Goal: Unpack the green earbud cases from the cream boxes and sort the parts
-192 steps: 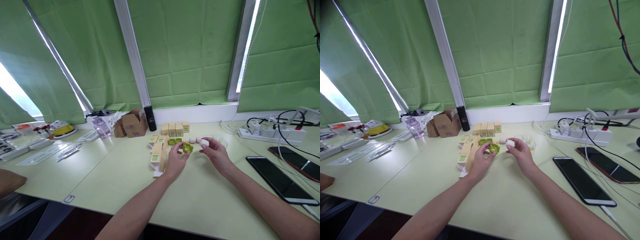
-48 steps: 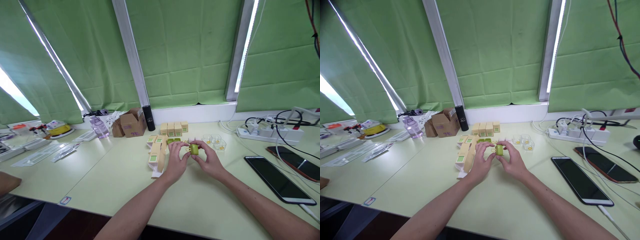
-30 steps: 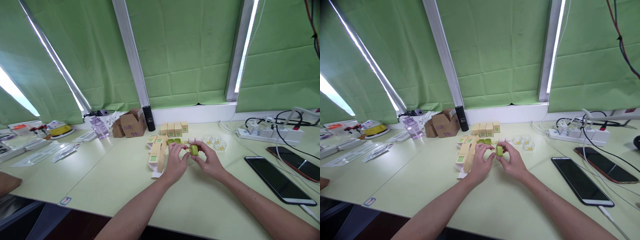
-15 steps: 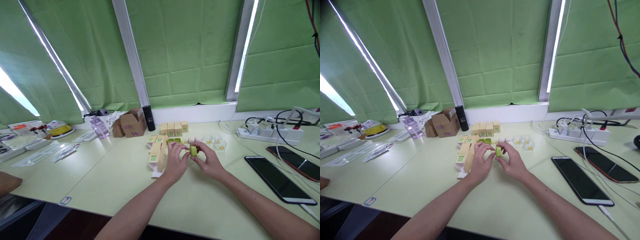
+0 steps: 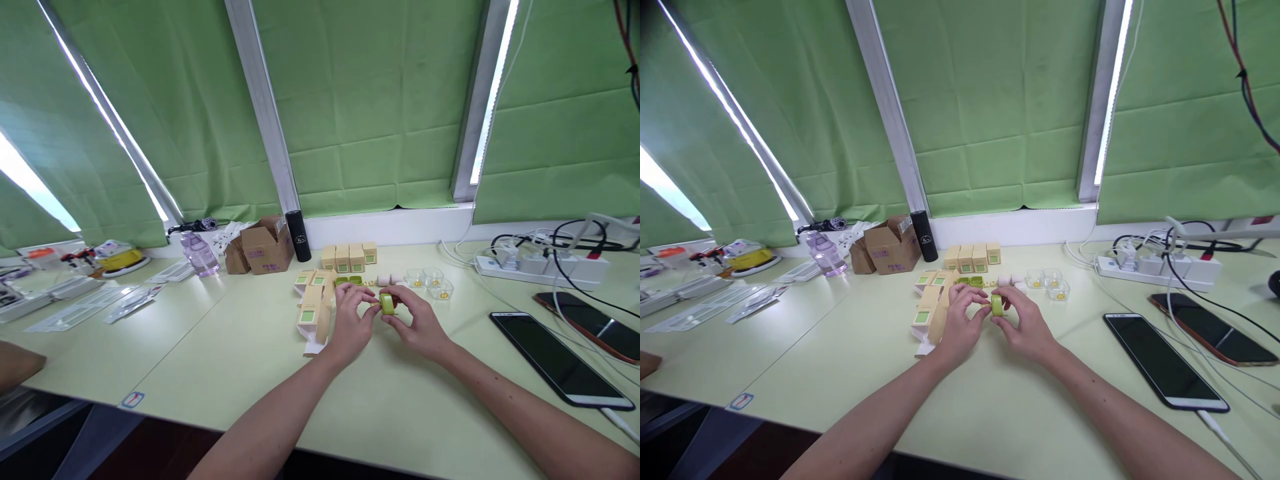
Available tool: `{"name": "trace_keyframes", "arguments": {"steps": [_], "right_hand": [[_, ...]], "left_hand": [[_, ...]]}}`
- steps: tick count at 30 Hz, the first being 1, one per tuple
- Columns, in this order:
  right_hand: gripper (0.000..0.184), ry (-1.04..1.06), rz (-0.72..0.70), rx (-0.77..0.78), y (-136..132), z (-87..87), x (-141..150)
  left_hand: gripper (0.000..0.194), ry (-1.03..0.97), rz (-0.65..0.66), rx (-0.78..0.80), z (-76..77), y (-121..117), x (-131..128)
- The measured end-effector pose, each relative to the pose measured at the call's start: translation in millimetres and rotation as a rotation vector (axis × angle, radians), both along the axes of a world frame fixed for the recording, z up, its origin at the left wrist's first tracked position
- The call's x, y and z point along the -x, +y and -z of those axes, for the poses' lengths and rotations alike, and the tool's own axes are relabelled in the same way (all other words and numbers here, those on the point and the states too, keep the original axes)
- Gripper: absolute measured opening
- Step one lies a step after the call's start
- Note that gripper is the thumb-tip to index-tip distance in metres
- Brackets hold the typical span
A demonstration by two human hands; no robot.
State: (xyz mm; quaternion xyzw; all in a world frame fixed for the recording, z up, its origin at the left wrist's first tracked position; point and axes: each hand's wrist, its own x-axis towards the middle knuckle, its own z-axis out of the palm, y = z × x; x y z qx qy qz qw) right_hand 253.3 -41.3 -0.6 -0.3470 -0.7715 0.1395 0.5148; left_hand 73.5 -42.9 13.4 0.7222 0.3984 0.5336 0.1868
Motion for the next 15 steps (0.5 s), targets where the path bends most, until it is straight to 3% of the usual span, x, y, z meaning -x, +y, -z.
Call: {"name": "trace_keyframes", "arguments": {"steps": [8,15], "right_hand": [[0.035,-0.004,-0.028,0.019,1.4,1.8,-1.7],[0.040,0.134,-0.086,0.165,5.1,4.0,-0.1]], "left_hand": [[0.007,0.003,0.023,0.049,1.2,1.5,0.9],[0.005,0.006,-0.028,0.047,0.8,1.4,-1.5]]}}
